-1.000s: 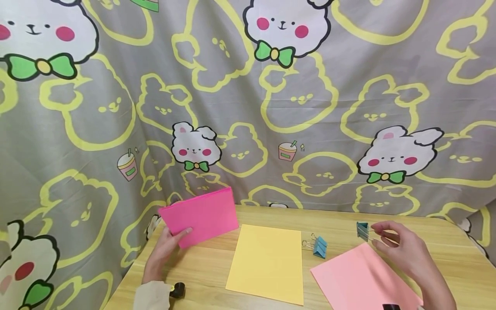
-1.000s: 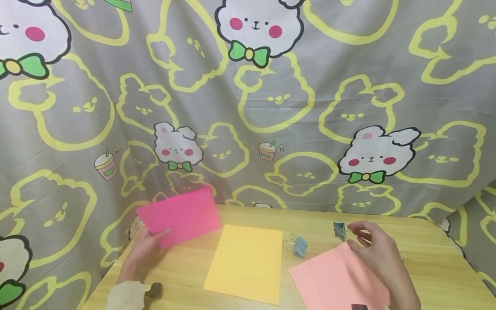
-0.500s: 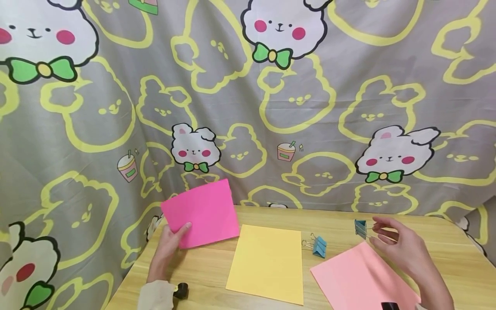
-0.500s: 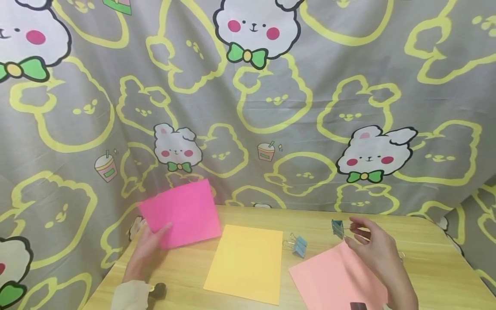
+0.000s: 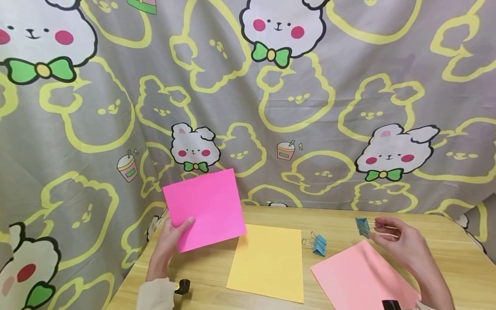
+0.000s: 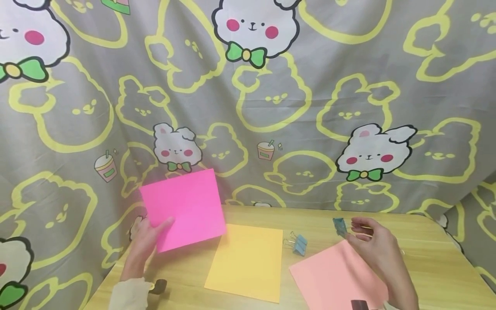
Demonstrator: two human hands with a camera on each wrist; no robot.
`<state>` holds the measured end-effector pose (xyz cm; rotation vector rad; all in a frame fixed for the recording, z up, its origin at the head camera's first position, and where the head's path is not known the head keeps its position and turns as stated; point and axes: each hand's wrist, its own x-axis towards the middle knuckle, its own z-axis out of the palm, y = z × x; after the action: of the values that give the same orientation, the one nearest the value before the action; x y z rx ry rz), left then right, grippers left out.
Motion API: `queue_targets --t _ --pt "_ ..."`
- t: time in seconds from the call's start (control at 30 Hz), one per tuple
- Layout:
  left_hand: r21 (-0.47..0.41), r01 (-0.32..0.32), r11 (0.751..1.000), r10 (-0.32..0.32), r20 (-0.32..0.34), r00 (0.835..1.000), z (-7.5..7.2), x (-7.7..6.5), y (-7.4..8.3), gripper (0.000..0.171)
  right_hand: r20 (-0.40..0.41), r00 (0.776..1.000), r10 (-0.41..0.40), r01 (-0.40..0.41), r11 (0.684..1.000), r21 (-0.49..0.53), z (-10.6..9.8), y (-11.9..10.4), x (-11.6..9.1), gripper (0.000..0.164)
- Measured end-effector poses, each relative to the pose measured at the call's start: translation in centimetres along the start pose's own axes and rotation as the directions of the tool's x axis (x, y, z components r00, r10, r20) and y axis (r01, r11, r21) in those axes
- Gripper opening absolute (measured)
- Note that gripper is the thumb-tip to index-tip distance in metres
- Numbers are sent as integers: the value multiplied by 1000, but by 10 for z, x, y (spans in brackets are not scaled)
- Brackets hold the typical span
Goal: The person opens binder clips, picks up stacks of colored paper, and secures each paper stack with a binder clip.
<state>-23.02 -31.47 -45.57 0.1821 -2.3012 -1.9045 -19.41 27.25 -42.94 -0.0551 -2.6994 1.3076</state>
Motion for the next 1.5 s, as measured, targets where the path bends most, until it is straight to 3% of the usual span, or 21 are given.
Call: queue_targets --t 0.1,0.27,0.5,0.73,0.9,1.1,1.5 --pt "-4 8 1000 -8 15 1000 7 0 2 33 -4 999 -36 36 998 52 3 2 -1 57" --pt "3 19 1000 -19 54 998 19 0 4 30 20 1000 -4 0 985 174 6 2 -3 60" --pt "-26 -7 1000 11 133 991 40 -4 9 23 9 999 33 -34 985 169 9 1 -5 61" --pt "-138 26 990 10 254 967 60 -5 6 25 40 999 21 -28 984 174 17 -2 -3 62" --pt "-151 39 988 12 324 946 72 -7 5 29 88 996 1 -17 982 190 20 -7 -3 61" --pt "-145 40 989 12 337 941 87 -9 7 28 108 994 -9 -15 974 226 26 -10 -1 57" --pt "-147 32 989 32 411 911 106 -17 10 31 134 990 -38 -5 950 312 37 -21 1 53"
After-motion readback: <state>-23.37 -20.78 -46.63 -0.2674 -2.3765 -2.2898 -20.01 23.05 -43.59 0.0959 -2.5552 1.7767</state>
